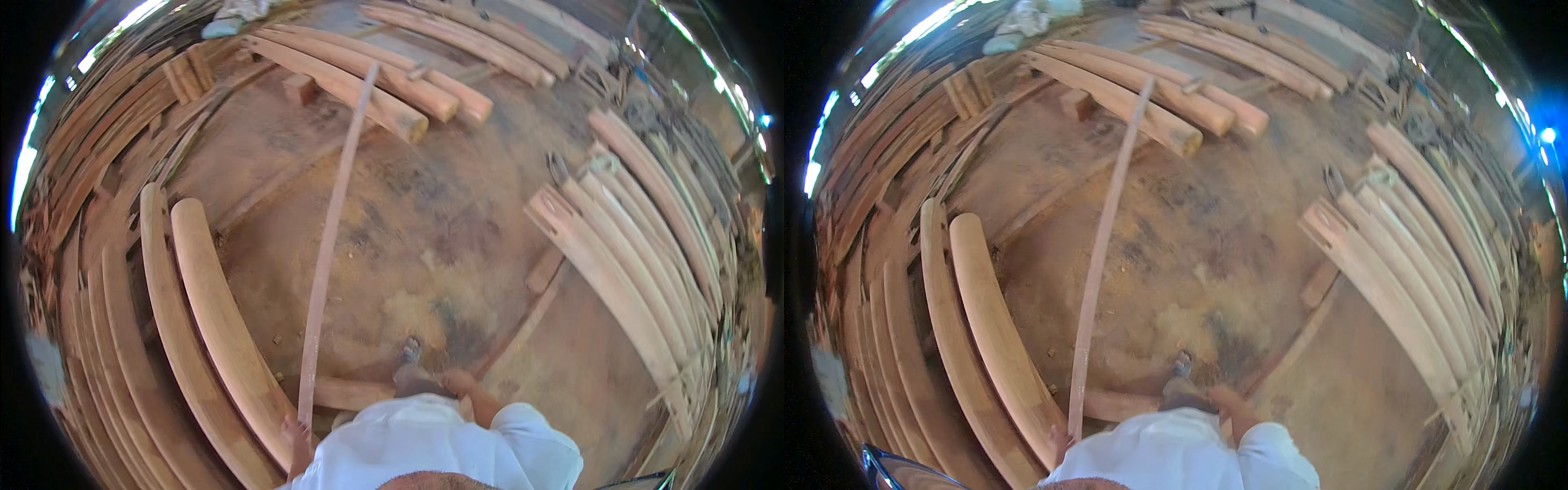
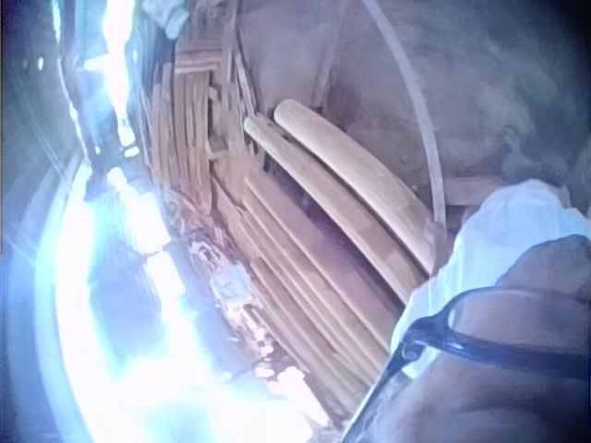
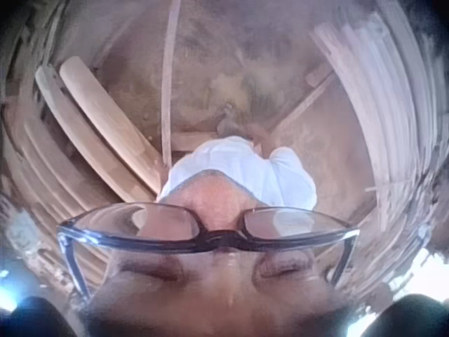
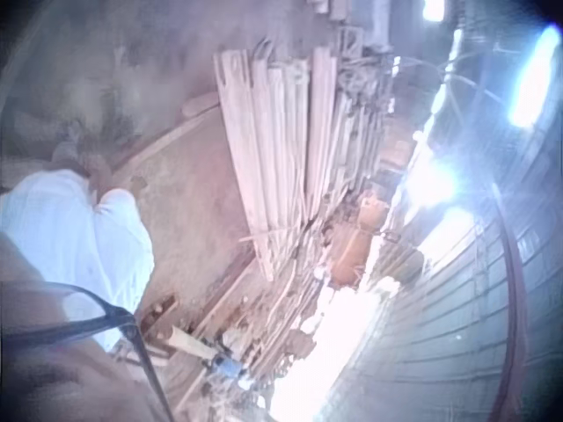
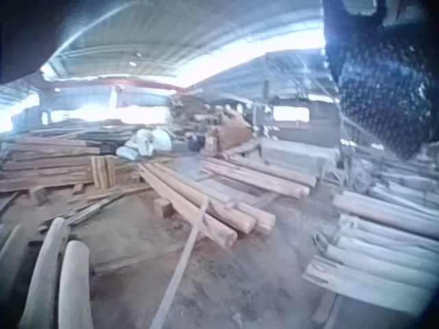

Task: The person walks through a woodworking shop, picks up a long curved wooden plank, inspects it, and places it back. They then pick up a chisel and a metal tube, walk to a workbench, and place them on the bench.

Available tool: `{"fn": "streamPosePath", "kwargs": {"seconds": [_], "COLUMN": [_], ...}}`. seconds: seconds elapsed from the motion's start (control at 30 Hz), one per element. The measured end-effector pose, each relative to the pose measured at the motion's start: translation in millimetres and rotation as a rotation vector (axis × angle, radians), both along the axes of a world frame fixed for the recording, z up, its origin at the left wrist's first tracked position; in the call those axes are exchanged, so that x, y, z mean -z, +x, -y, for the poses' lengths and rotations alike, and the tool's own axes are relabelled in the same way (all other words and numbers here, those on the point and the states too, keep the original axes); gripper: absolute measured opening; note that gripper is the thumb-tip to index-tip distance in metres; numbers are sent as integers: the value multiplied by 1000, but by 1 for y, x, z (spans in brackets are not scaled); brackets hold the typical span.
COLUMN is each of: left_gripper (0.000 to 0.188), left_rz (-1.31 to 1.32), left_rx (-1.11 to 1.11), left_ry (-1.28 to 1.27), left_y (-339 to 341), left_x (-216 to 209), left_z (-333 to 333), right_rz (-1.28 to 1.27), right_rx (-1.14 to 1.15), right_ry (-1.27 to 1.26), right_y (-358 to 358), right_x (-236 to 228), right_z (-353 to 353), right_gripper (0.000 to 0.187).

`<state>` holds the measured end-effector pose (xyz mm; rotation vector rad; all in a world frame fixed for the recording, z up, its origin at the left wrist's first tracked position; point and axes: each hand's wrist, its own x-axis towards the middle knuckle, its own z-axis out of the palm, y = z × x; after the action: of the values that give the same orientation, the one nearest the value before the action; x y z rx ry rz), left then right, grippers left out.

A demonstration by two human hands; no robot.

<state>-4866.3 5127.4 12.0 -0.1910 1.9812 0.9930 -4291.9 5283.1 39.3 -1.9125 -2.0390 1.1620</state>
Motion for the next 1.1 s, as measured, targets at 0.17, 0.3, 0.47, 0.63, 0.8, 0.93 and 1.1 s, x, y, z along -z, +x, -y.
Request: {"fn": "streamPosePath", "kwargs": {"seconds": [0.17,0.3,0.47,0.63,0.8,0.93,1.1], "left_gripper": [30,32,34,37,36,38,38], "left_rz": [-62,30,-48,49,33,-34,-244], "left_rx": [652,716,766,779,1022,966,1060], "left_ry": [-3,173,112,89,-51,-105,36], "left_y": [106,170,210,227,245,249,317], "left_x": [-46,-58,-61,-31,12,3,-35], "left_z": [-145,-289,-437,-534,-603,-713,-887], "right_rz": [-359,-181,-159,-132,-391,-303,-471], "right_rx": [658,729,726,653,863,1027,1163], "right_ry": [104,148,46,-206,-268,-352,-149], "right_y": [47,105,123,134,206,188,235], "right_x": [-77,-80,-45,32,134,0,-26], "right_z": [-133,-192,-241,-262,-235,-421,-571], "right_gripper": [28,28,30,34,34,24,30]}}
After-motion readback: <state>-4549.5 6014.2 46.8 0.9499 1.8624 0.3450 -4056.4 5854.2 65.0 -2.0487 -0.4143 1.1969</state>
